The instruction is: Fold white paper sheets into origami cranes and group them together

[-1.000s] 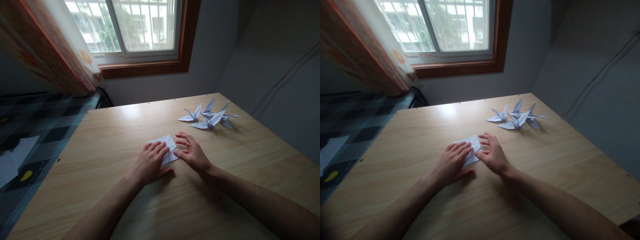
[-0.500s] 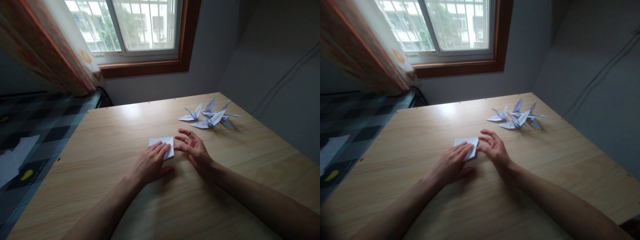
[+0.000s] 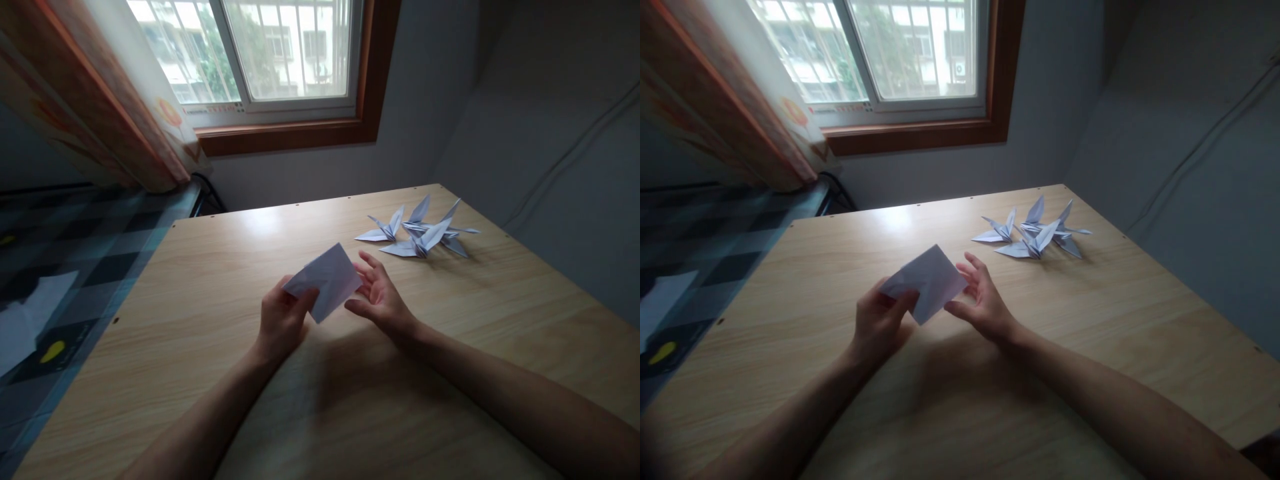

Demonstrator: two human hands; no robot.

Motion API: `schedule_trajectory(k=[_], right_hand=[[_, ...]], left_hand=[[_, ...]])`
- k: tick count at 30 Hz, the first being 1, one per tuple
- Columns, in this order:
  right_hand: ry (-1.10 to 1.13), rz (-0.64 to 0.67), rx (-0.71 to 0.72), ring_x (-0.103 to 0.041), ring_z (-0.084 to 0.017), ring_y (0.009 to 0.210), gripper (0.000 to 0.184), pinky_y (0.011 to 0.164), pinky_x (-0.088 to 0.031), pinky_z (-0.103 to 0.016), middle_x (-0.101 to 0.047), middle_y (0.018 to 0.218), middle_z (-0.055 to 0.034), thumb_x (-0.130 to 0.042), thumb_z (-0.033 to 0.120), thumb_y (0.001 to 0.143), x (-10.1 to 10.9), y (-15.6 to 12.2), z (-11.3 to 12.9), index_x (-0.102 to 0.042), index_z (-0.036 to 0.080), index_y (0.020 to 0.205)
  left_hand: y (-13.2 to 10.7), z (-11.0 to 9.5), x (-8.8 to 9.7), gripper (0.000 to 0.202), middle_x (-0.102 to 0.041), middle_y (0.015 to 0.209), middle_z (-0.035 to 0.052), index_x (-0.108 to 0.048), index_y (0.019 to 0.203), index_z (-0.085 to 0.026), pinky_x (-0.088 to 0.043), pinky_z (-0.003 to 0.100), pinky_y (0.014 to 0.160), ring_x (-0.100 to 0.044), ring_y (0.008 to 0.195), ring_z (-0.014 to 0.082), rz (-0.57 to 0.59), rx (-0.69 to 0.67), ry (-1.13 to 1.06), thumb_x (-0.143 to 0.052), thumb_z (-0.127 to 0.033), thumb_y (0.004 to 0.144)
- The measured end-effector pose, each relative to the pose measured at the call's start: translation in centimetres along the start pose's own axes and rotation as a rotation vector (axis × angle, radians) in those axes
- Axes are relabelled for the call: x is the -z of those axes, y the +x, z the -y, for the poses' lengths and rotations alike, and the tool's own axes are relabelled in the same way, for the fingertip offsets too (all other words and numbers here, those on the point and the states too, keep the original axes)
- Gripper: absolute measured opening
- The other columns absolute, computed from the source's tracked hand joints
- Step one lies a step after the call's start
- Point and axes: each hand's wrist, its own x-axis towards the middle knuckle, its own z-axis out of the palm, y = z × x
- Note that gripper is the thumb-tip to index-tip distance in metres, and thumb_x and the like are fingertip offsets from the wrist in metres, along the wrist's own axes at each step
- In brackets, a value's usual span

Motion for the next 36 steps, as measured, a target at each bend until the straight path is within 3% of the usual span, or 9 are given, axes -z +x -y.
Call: schedule_trajectory(k=[5, 8, 10, 14, 16, 18, 25, 30, 36], right_hand=[[-0.029, -0.004, -0.047, -0.065, -0.015, 0.068, 0.060, 0.063, -0.058, -0.032, -0.064, 0.093, -0.0022, -0.069, 0.026, 0.075, -0.2, 0.1, 0.2, -0.046, 0.023, 0.130], [-0.210, -0.043, -0.035, -0.063, -0.015, 0.066, 0.054, 0.059, -0.056, -0.029, -0.067, 0.099, -0.0051, -0.060, 0.017, 0.074, 0.5, 0.6, 0.4, -0.052, 0.020, 0.127], [-0.364, -0.015, -0.004, -0.066, -0.018, 0.079, 0.060, 0.070, -0.058, -0.033, -0.067, 0.111, -0.0083, -0.054, 0.011, 0.070, 1.2, 1.1, 0.5, -0.054, 0.019, 0.130], [-0.688, 0.076, 0.137, -0.062, -0.026, 0.107, 0.066, 0.095, -0.052, -0.041, -0.062, 0.127, -0.0118, -0.052, 0.007, 0.069, 2.1, 1.8, 0.7, -0.054, 0.018, 0.134], [-0.827, 0.050, 0.238, -0.057, -0.027, 0.117, 0.064, 0.101, -0.049, -0.044, -0.057, 0.131, -0.0140, -0.053, 0.007, 0.073, 2.1, 1.8, 0.6, -0.051, 0.018, 0.137], [-0.961, 0.010, 0.328, -0.050, -0.028, 0.127, 0.058, 0.106, -0.044, -0.047, -0.049, 0.140, -0.0163, -0.053, 0.009, 0.080, 2.0, 1.5, 0.6, -0.049, 0.017, 0.138], [-1.182, 0.455, 0.421, -0.043, -0.028, 0.138, 0.049, 0.114, -0.035, -0.049, -0.047, 0.146, -0.0195, -0.046, 0.029, 0.096, 0.9, -0.1, 0.7, -0.046, 0.011, 0.141], [-1.297, 0.456, 0.373, -0.043, -0.032, 0.137, 0.053, 0.112, -0.037, -0.050, -0.046, 0.145, -0.0240, -0.051, 0.034, 0.095, 1.0, -0.9, 1.6, -0.048, 0.004, 0.139], [-1.506, 0.371, 0.388, -0.059, -0.035, 0.117, 0.040, 0.102, -0.044, -0.049, -0.062, 0.126, -0.0272, -0.051, 0.025, 0.094, 1.1, -1.4, 2.7, -0.060, -0.001, 0.123]], left_hand=[[0.2, 1.1, -0.2, 0.043, -0.067, 0.087, 0.0021, -0.053, 0.113, -0.019, -0.054, 0.028, 0.059, -0.064, 0.068, 0.0153, 0.019, 0.100, -0.014, -0.072, -0.029, 0.076], [0.5, 1.6, 0.5, 0.070, -0.061, 0.120, 0.0115, -0.037, 0.138, -0.023, -0.057, 0.037, 0.076, -0.065, 0.097, 0.0230, -0.061, -0.155, 0.308, -0.072, -0.030, 0.078], [0.5, 1.6, 1.0, 0.069, -0.051, 0.137, 0.0158, -0.036, 0.143, -0.024, -0.049, 0.046, 0.097, -0.054, 0.122, 0.0290, -0.031, -0.352, 0.554, -0.068, -0.029, 0.082], [0.5, 1.2, 1.2, 0.046, -0.041, 0.152, 0.0114, -0.049, 0.137, -0.026, -0.031, 0.053, 0.113, -0.035, 0.141, 0.0319, 0.386, -0.523, 0.886, -0.055, -0.030, 0.092], [0.4, 1.1, 1.0, 0.041, -0.046, 0.150, 0.0084, -0.053, 0.135, -0.027, -0.030, 0.053, 0.113, -0.038, 0.140, 0.0312, 0.586, -0.468, 0.969, -0.049, -0.033, 0.095], [0.4, 1.1, 0.9, 0.043, -0.049, 0.147, 0.0083, -0.052, 0.137, -0.026, -0.032, 0.053, 0.112, -0.042, 0.137, 0.0308, 0.667, -0.395, 1.015, -0.046, -0.037, 0.096], [0.3, 0.6, 1.0, 0.062, -0.051, 0.143, 0.0184, -0.050, 0.138, -0.016, -0.037, 0.051, 0.106, -0.047, 0.132, 0.0338, 0.569, -0.373, 1.066, -0.050, -0.055, 0.090], [0.4, 0.6, 1.6, 0.067, -0.049, 0.145, 0.0192, -0.049, 0.137, -0.013, -0.036, 0.050, 0.106, -0.046, 0.133, 0.0332, 0.564, -0.310, 1.110, -0.052, -0.058, 0.087], [0.6, 0.5, 2.0, 0.074, -0.050, 0.143, 0.0227, -0.050, 0.135, -0.009, -0.035, 0.054, 0.105, -0.047, 0.132, 0.0363, 0.537, -0.288, 1.156, -0.056, -0.062, 0.084]])
